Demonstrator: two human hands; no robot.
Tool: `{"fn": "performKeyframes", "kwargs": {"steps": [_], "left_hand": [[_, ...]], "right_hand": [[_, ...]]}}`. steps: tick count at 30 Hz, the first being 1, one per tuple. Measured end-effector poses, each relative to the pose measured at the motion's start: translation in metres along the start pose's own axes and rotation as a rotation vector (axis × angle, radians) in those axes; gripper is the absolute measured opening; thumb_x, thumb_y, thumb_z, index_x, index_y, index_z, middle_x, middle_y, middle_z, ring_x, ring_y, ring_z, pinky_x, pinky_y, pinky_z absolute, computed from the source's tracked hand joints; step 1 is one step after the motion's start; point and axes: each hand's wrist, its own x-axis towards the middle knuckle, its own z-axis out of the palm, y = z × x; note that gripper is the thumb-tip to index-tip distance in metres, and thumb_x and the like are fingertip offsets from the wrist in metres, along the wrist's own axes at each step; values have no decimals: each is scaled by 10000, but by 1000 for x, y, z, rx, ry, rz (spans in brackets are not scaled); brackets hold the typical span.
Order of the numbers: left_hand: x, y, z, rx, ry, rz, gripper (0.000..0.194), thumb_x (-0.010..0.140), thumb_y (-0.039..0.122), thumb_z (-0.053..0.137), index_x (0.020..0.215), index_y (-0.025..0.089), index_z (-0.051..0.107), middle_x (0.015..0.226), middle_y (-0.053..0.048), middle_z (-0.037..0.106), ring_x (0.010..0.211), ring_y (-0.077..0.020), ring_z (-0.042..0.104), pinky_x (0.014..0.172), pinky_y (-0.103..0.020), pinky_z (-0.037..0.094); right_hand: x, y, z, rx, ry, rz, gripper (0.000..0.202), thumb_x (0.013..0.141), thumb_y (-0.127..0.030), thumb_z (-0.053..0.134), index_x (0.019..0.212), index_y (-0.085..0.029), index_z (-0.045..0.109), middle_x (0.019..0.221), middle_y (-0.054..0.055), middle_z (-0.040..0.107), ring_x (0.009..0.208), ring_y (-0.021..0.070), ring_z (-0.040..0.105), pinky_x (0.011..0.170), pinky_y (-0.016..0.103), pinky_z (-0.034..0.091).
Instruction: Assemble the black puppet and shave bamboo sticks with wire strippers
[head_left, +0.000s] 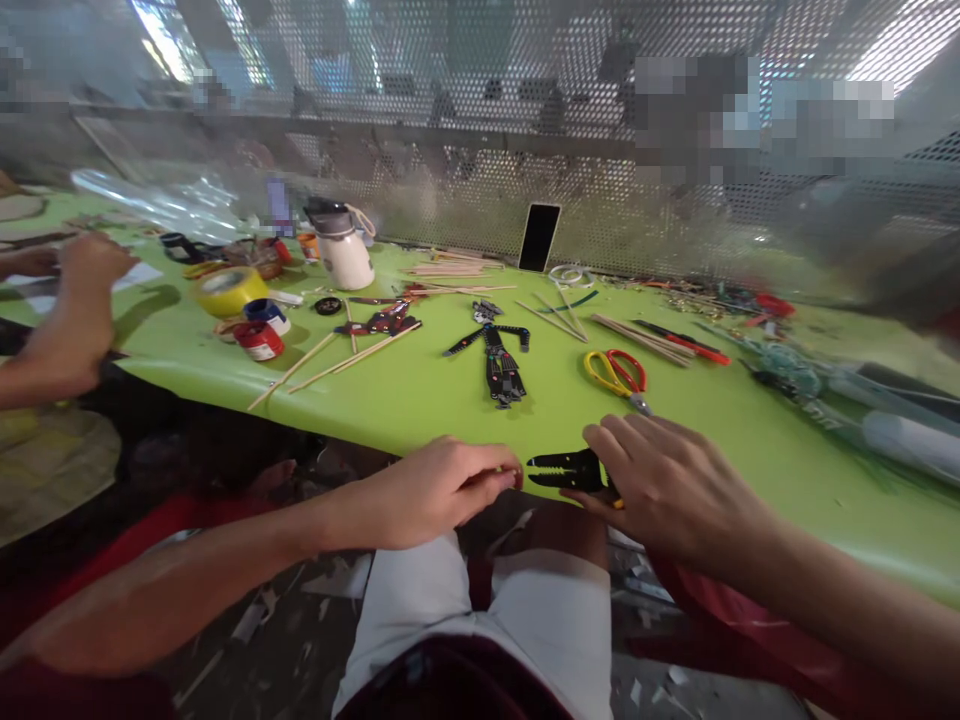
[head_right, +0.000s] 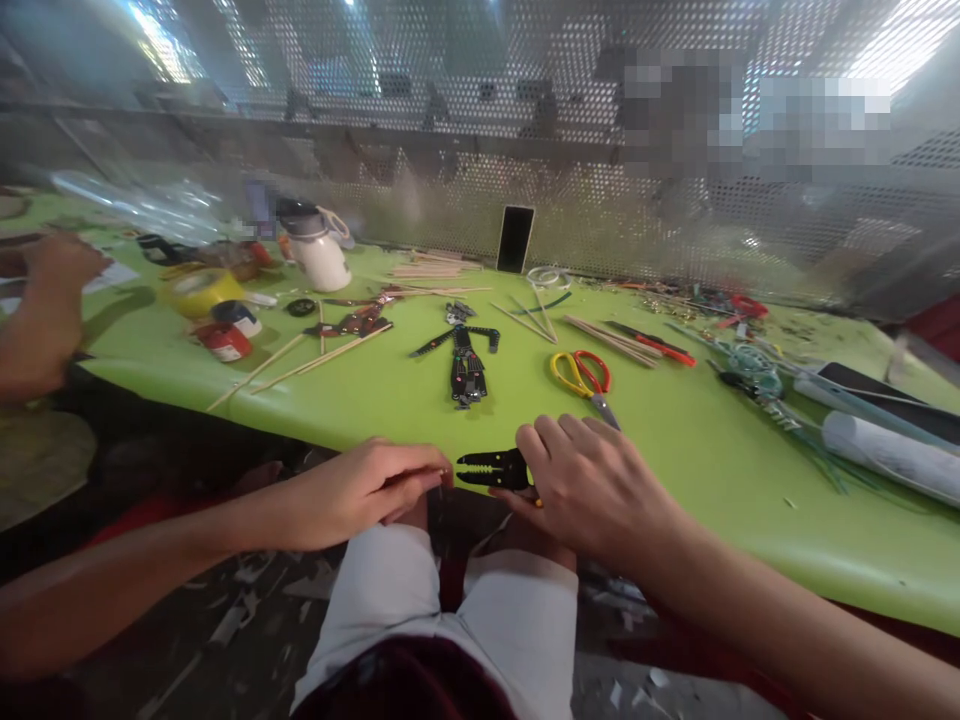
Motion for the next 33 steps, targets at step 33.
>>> {"fn": "performKeyframes", "kwargs": {"steps": [33], "left_hand": [[-5, -15, -3, 171, 7, 179, 281, 1000, 171, 452, 778, 121, 615, 737, -23, 614, 683, -119, 536, 638, -230, 375]], "right_hand": [[2, -21, 0, 117, -272, 15, 491, 991, -611, 329, 902, -172, 530, 679, 57, 609, 596, 226, 594, 540, 332, 263]]}}
